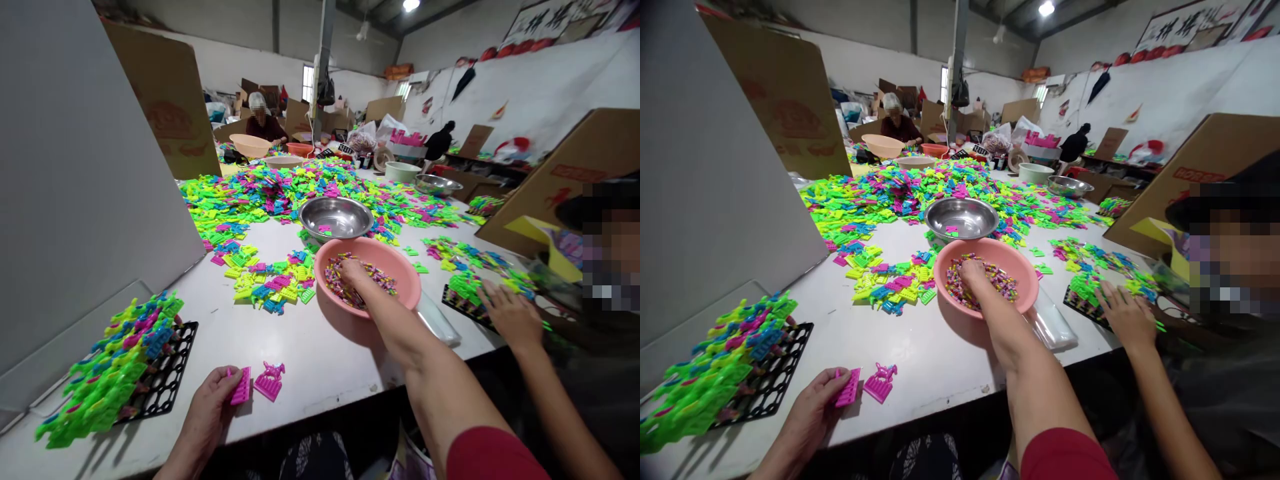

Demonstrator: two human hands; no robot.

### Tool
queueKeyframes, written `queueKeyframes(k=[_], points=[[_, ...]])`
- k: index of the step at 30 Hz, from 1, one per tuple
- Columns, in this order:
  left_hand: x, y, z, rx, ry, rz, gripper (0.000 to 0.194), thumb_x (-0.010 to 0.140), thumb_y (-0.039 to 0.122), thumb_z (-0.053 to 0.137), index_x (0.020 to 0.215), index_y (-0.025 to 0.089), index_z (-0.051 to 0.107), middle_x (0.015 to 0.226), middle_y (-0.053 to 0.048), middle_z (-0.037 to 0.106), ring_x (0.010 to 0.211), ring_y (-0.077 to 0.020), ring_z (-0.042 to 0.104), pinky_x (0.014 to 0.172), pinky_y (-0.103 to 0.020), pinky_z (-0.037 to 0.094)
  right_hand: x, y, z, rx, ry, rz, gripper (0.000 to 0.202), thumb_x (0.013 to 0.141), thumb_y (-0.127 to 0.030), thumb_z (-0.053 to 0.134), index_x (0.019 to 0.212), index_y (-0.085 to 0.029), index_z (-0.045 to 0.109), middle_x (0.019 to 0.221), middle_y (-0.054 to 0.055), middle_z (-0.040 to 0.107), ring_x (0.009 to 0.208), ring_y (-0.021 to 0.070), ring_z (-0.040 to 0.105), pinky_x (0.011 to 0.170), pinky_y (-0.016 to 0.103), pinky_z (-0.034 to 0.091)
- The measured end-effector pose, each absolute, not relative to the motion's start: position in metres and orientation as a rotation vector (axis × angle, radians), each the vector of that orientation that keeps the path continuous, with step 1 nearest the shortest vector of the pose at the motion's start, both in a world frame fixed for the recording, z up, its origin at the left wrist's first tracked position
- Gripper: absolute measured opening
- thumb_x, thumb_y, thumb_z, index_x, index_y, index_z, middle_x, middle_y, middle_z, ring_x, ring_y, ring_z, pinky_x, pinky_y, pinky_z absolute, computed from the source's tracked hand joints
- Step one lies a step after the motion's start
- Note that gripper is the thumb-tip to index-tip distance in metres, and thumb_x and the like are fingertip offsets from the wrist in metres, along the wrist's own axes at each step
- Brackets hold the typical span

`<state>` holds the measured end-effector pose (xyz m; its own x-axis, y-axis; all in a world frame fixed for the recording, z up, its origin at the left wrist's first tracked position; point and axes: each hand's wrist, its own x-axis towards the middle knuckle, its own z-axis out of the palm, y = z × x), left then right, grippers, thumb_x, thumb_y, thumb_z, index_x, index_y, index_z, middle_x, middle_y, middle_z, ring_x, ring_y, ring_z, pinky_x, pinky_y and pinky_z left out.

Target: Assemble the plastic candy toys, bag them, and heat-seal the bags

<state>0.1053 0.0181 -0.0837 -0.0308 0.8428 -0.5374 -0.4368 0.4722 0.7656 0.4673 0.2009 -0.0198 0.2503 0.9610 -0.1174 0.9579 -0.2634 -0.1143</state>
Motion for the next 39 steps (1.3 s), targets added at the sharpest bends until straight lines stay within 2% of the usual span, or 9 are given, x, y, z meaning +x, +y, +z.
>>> queueKeyframes(k=[5,10,13,17,19,23,26,30,39], points=[[0.104,0.018,-0.084,0.425,1.193,1.065,0.055,0.036,0.028,0.098,0.076,0.013,0.062,0.063,-0.003,0.067,0.054,-0.0116,0.059,0.049,-0.017,0.049,0.457,0.204,-0.027,-2.315,-1.706,0.434,0.034,0.094,-0.036,0.063,0.12,-0.014,0.06,0.119,0.01,0.061,0.103,0.0231,0.063,0.087,0.041,0.055],[0.102,0.018,-0.079,0.384,1.18,1.075,0.054,0.036,0.02,0.096,0.075,0.014,0.059,0.065,-0.003,0.068,0.057,-0.0142,0.063,0.053,-0.02,0.053,0.461,0.185,-0.013,-2.095,-1.552,0.529,0.018,0.092,-0.025,0.063,0.103,-0.012,0.063,0.101,0.008,0.066,0.092,0.0195,0.064,0.084,0.036,0.053],[0.105,0.016,-0.068,0.373,1.173,1.054,0.055,0.037,0.021,0.097,0.076,0.013,0.059,0.067,-0.003,0.069,0.055,-0.0127,0.061,0.051,-0.02,0.052,0.451,0.155,-0.002,-1.864,-1.54,0.583,0.029,0.087,-0.024,0.062,0.115,-0.016,0.06,0.102,0.006,0.066,0.093,0.0174,0.063,0.083,0.03,0.051],[0.113,0.009,-0.046,0.413,1.108,1.021,0.057,0.04,0.025,0.097,0.082,0.013,0.061,0.071,-0.002,0.069,0.054,-0.0106,0.058,0.048,-0.018,0.05,0.415,0.095,-0.004,-1.289,-1.368,1.124,0.052,0.082,-0.038,0.069,0.13,-0.027,0.055,0.102,0.002,0.062,0.087,0.0166,0.064,0.08,0.033,0.052],[0.117,0.004,-0.036,0.439,1.065,1.023,0.054,0.045,0.026,0.096,0.084,0.013,0.062,0.074,-0.003,0.069,0.056,-0.0099,0.059,0.05,-0.017,0.049,0.391,0.062,-0.011,-1.063,-1.219,1.388,0.05,0.08,-0.041,0.073,0.126,-0.028,0.06,0.1,0.002,0.06,0.083,0.015,0.062,0.08,0.032,0.051],[0.122,-0.008,-0.025,0.474,1.011,1.044,0.047,0.051,0.024,0.094,0.083,0.013,0.062,0.074,-0.002,0.069,0.059,-0.009,0.06,0.054,-0.016,0.048,0.345,0.01,-0.025,-0.965,-1.115,1.589,0.035,0.084,-0.041,0.073,0.115,-0.026,0.068,0.091,0.001,0.062,0.071,0.0103,0.052,0.067,0.024,0.043],[0.122,-0.018,-0.021,0.48,0.99,1.046,0.042,0.055,0.024,0.092,0.083,0.013,0.062,0.072,0.0,0.067,0.058,-0.0085,0.059,0.057,-0.017,0.048,0.32,-0.013,-0.032,-0.979,-1.096,1.638,0.03,0.087,-0.043,0.07,0.11,-0.024,0.072,0.088,0.002,0.065,0.072,0.0108,0.051,0.066,0.024,0.04],[0.121,-0.027,-0.016,0.479,0.968,1.035,0.039,0.057,0.023,0.091,0.08,0.014,0.061,0.072,0.001,0.066,0.057,-0.0088,0.058,0.057,-0.019,0.048,0.302,-0.027,-0.04,-1.001,-1.127,1.625,0.028,0.085,-0.042,0.072,0.105,-0.024,0.074,0.093,0.002,0.069,0.087,0.0143,0.058,0.081,0.027,0.044],[0.12,-0.031,-0.019,0.545,0.966,0.994,0.036,0.058,0.024,0.089,0.078,0.014,0.061,0.07,-0.001,0.066,0.06,-0.0118,0.06,0.056,-0.02,0.046,0.293,-0.037,-0.044,-1.063,-1.191,1.535,0.035,0.082,-0.044,0.074,0.109,-0.023,0.074,0.106,0.005,0.072,0.1,0.0205,0.064,0.092,0.035,0.05]])
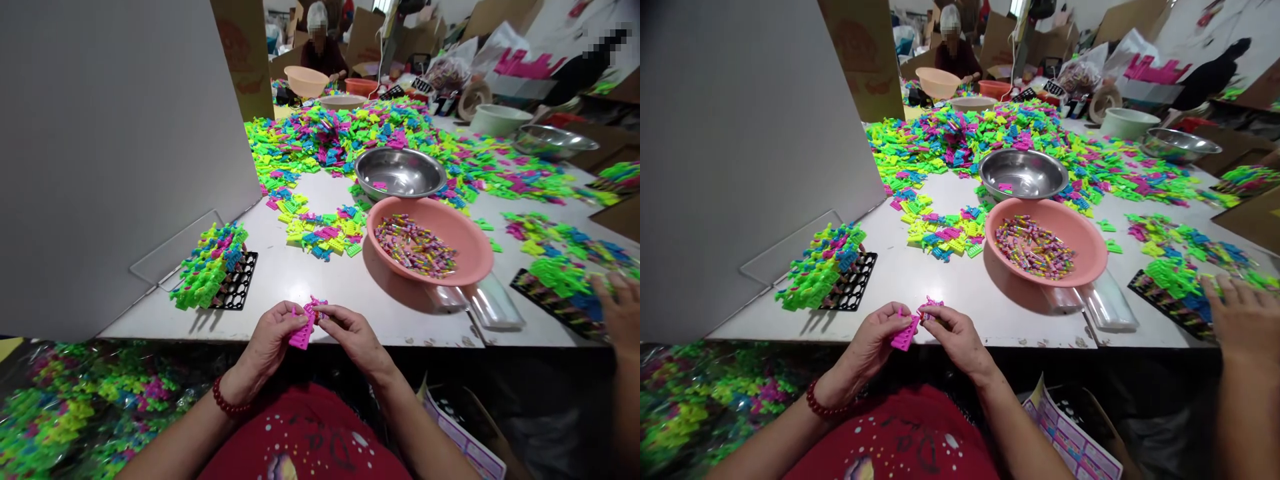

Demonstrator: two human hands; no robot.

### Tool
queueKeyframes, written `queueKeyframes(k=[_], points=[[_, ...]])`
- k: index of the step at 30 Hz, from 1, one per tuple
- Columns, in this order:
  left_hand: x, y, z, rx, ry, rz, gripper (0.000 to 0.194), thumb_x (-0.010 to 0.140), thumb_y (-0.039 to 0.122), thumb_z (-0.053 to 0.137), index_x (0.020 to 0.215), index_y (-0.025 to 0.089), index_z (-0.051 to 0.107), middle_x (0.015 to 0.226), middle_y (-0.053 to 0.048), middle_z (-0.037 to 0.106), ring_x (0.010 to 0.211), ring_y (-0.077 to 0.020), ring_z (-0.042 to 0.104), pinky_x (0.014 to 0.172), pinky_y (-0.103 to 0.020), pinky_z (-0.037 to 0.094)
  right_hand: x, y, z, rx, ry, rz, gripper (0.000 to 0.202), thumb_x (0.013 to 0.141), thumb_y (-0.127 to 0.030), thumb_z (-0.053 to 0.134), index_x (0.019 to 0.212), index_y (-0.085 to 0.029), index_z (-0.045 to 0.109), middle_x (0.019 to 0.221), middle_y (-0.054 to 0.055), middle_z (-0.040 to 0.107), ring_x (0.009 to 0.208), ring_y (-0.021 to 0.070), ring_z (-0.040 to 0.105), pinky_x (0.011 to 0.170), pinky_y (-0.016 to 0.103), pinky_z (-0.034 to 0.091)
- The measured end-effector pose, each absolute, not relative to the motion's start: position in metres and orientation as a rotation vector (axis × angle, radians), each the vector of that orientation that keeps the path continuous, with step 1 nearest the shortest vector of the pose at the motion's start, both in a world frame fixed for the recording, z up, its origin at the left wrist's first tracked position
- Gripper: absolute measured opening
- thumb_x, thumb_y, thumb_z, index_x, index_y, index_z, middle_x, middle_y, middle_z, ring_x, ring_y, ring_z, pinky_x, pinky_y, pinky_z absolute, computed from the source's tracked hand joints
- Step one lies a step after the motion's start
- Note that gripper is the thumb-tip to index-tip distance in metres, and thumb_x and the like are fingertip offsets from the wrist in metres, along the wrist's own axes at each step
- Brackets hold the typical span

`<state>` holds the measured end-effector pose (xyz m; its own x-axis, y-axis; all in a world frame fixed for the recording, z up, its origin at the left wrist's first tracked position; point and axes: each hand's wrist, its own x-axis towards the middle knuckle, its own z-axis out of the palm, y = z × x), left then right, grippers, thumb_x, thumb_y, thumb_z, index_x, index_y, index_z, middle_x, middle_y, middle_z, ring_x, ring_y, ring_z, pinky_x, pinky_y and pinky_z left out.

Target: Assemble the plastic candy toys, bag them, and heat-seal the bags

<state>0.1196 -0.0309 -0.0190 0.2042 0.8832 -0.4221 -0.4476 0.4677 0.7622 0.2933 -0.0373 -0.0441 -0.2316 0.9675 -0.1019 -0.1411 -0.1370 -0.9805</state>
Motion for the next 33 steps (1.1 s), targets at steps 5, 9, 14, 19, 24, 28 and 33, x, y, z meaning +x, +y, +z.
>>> queueKeyframes(k=[5,9,14,19,24,28,33], points=[[0.119,-0.031,-0.023,0.565,0.971,0.968,0.035,0.059,0.026,0.089,0.077,0.014,0.061,0.07,-0.001,0.066,0.06,-0.0109,0.059,0.056,-0.019,0.044,0.295,-0.038,-0.047,-1.085,-1.249,1.507,0.033,0.084,-0.043,0.072,0.111,-0.023,0.074,0.113,0.006,0.072,0.105,0.0212,0.064,0.095,0.036,0.049],[0.12,-0.032,-0.026,0.569,0.98,0.977,0.034,0.061,0.026,0.089,0.077,0.014,0.062,0.07,0.0,0.065,0.059,-0.0095,0.058,0.057,-0.019,0.044,0.295,-0.037,-0.048,-1.1,-1.308,1.459,0.032,0.086,-0.043,0.07,0.111,-0.023,0.074,0.115,0.007,0.071,0.107,0.0224,0.064,0.096,0.037,0.05],[0.121,-0.03,-0.027,0.552,1.025,0.959,0.035,0.058,0.027,0.089,0.076,0.014,0.063,0.067,-0.001,0.063,0.059,-0.0111,0.058,0.056,-0.02,0.043,0.294,-0.037,-0.048,-1.115,-1.381,1.356,0.03,0.088,-0.042,0.068,0.109,-0.022,0.074,0.114,0.007,0.072,0.104,0.0223,0.066,0.093,0.037,0.052],[0.122,-0.029,-0.022,0.53,1.057,0.932,0.033,0.054,0.025,0.088,0.072,0.013,0.063,0.064,0.0,0.061,0.055,-0.0092,0.053,0.053,-0.02,0.039,0.292,-0.039,-0.045,-1.105,-1.469,1.222,0.024,0.091,-0.039,0.064,0.106,-0.023,0.075,0.105,0.007,0.073,0.095,0.021,0.068,0.089,0.036,0.053],[0.125,-0.034,-0.021,0.648,1.195,0.984,0.031,0.057,0.026,0.085,0.075,0.015,0.062,0.064,0.002,0.059,0.053,-0.0091,0.049,0.051,-0.02,0.037,0.286,-0.041,-0.048,-1.117,-1.532,1.101,0.022,0.094,-0.035,0.06,0.105,-0.023,0.075,0.099,0.006,0.073,0.092,0.0202,0.068,0.086,0.034,0.054],[0.126,-0.034,-0.024,0.664,1.227,1.059,0.032,0.057,0.027,0.083,0.077,0.015,0.062,0.066,0.002,0.06,0.057,-0.0099,0.05,0.053,-0.02,0.038,0.281,-0.043,-0.052,-1.117,-1.504,1.104,0.021,0.095,-0.034,0.059,0.105,-0.023,0.074,0.104,0.006,0.073,0.097,0.0211,0.068,0.09,0.035,0.053],[0.125,-0.028,-0.027,0.489,1.116,0.978,0.031,0.053,0.023,0.084,0.072,0.014,0.06,0.064,0.001,0.06,0.056,-0.0098,0.052,0.055,-0.02,0.039,0.28,-0.047,-0.048,-1.108,-1.716,0.96,0.033,0.089,-0.039,0.067,0.117,-0.021,0.066,0.102,0.007,0.07,0.089,0.0205,0.065,0.082,0.034,0.053]])
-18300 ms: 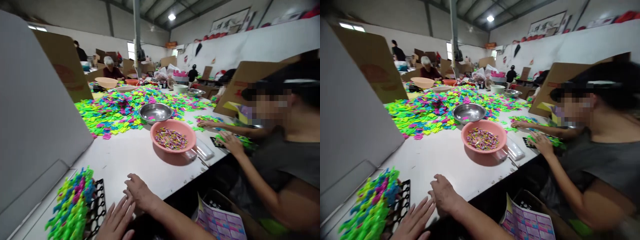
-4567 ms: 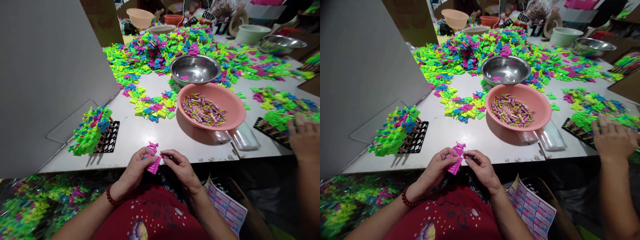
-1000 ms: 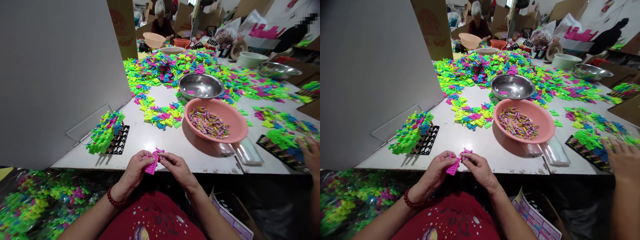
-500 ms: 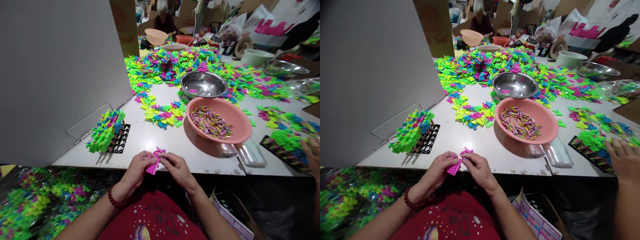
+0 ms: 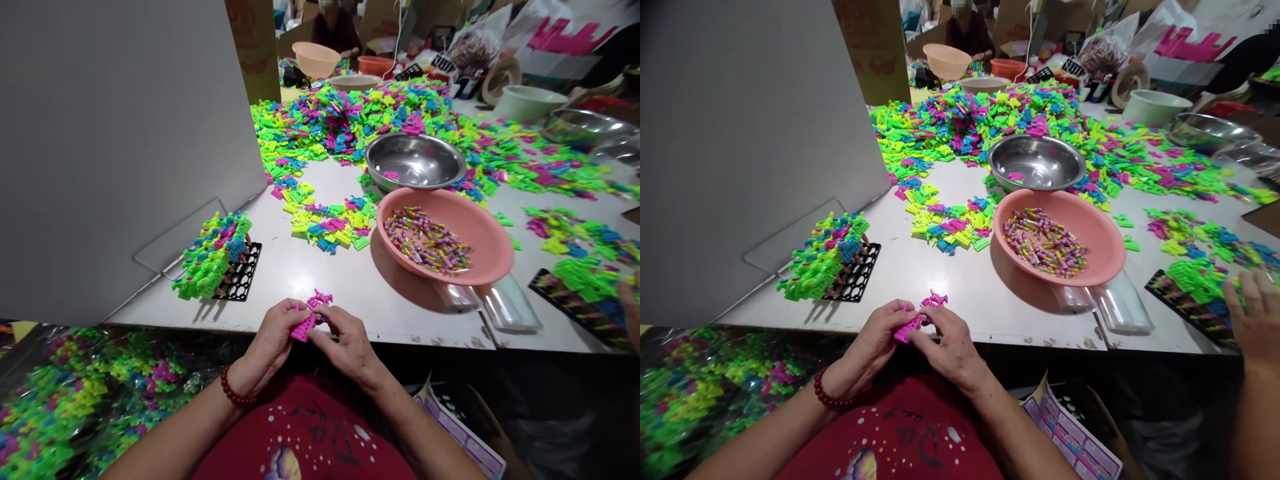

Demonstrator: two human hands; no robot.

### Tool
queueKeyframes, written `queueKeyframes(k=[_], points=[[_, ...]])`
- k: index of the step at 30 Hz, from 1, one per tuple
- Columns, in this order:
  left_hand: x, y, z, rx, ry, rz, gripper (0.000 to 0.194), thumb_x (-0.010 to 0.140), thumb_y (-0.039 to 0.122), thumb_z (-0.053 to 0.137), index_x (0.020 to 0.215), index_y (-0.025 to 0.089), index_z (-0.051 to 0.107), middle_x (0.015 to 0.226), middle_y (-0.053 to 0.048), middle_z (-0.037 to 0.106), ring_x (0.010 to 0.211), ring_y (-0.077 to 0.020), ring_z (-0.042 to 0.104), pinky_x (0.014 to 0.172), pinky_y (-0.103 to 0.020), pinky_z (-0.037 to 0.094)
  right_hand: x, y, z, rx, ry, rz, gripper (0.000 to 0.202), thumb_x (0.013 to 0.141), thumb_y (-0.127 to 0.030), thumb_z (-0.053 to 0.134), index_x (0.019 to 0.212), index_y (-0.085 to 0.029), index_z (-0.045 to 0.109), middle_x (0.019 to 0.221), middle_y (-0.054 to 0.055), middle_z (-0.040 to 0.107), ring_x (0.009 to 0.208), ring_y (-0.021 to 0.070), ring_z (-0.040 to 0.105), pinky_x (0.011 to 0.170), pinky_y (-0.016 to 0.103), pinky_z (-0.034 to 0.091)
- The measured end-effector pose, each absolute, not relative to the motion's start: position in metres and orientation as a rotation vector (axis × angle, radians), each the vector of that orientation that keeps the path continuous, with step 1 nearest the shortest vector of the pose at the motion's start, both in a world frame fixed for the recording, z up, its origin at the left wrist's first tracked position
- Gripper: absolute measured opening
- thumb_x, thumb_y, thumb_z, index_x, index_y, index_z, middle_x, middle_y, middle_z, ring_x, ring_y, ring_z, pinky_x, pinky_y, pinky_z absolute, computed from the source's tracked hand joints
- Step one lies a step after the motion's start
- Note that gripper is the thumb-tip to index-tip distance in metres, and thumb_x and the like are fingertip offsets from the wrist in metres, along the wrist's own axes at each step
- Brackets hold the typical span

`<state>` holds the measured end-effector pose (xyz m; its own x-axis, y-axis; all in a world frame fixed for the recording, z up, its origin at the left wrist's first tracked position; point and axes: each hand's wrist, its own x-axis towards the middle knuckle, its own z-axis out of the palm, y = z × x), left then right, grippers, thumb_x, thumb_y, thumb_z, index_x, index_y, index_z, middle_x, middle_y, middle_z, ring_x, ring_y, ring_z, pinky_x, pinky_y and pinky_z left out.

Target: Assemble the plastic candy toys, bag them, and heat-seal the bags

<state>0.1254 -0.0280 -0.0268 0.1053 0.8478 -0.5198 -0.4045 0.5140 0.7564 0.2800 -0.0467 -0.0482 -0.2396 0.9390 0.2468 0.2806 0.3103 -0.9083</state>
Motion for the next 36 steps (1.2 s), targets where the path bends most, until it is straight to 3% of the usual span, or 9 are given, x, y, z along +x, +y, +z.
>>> queueKeyframes(k=[3,8,22,28,30,33,36], points=[[0.129,-0.028,-0.026,0.587,1.159,1.029,0.029,0.058,0.026,0.082,0.075,0.015,0.061,0.064,0.002,0.06,0.057,-0.0104,0.053,0.056,-0.021,0.039,0.282,-0.046,-0.046,-1.118,-1.833,0.808,0.055,0.075,-0.049,0.08,0.117,-0.019,0.062,0.098,0.008,0.069,0.087,0.0226,0.063,0.079,0.037,0.052],[0.133,-0.026,-0.03,0.502,1.119,0.981,0.029,0.056,0.025,0.082,0.07,0.015,0.059,0.063,0.002,0.058,0.056,-0.0096,0.05,0.055,-0.021,0.038,0.283,-0.044,-0.05,-1.123,-1.977,0.574,0.03,0.089,-0.045,0.067,0.1,-0.018,0.062,0.082,0.006,0.066,0.076,0.0206,0.06,0.072,0.034,0.048],[0.126,-0.011,-0.047,0.492,1.225,0.966,0.033,0.048,0.023,0.084,0.065,0.014,0.058,0.06,0.004,0.054,0.053,-0.0079,0.046,0.05,-0.02,0.035,0.268,-0.04,-0.068,-1.152,-2.149,0.21,0.035,0.098,-0.046,0.052,0.099,-0.013,0.063,0.079,0.009,0.062,0.073,0.023,0.055,0.064,0.034,0.043],[0.127,-0.009,-0.06,0.407,1.183,0.932,0.033,0.046,0.024,0.083,0.06,0.014,0.055,0.054,0.005,0.051,0.047,-0.007,0.042,0.044,-0.02,0.033,0.257,-0.04,-0.076,-1.104,-2.226,0.179,0.025,0.099,-0.028,0.049,0.079,-0.018,0.061,0.074,0.005,0.062,0.069,0.02,0.054,0.064,0.032,0.042],[0.123,-0.004,-0.066,0.437,1.238,0.928,0.037,0.045,0.026,0.085,0.065,0.014,0.057,0.056,0.003,0.055,0.049,-0.009,0.046,0.045,-0.02,0.036,0.257,-0.037,-0.076,-1.106,-2.218,0.205,0.022,0.098,-0.032,0.054,0.084,-0.017,0.062,0.078,0.005,0.064,0.074,0.0205,0.056,0.07,0.033,0.045],[0.11,0.015,-0.071,0.52,1.337,0.999,0.047,0.046,0.033,0.086,0.078,0.015,0.058,0.066,0.001,0.061,0.057,-0.0146,0.056,0.053,-0.025,0.046,0.277,-0.019,-0.066,-1.129,-2.142,0.142,0.031,0.093,-0.043,0.062,0.108,-0.016,0.065,0.103,0.01,0.068,0.098,0.0258,0.057,0.09,0.04,0.045],[0.09,0.039,-0.073,0.887,1.531,1.032,0.045,0.062,0.044,0.078,0.093,0.017,0.061,0.081,-0.004,0.065,0.07,-0.021,0.061,0.063,-0.033,0.051,0.331,0.015,-0.044,-1.294,-2.074,-0.004,0.033,0.097,-0.039,0.055,0.116,-0.013,0.065,0.108,0.013,0.068,0.1,0.0254,0.057,0.092,0.04,0.045]])
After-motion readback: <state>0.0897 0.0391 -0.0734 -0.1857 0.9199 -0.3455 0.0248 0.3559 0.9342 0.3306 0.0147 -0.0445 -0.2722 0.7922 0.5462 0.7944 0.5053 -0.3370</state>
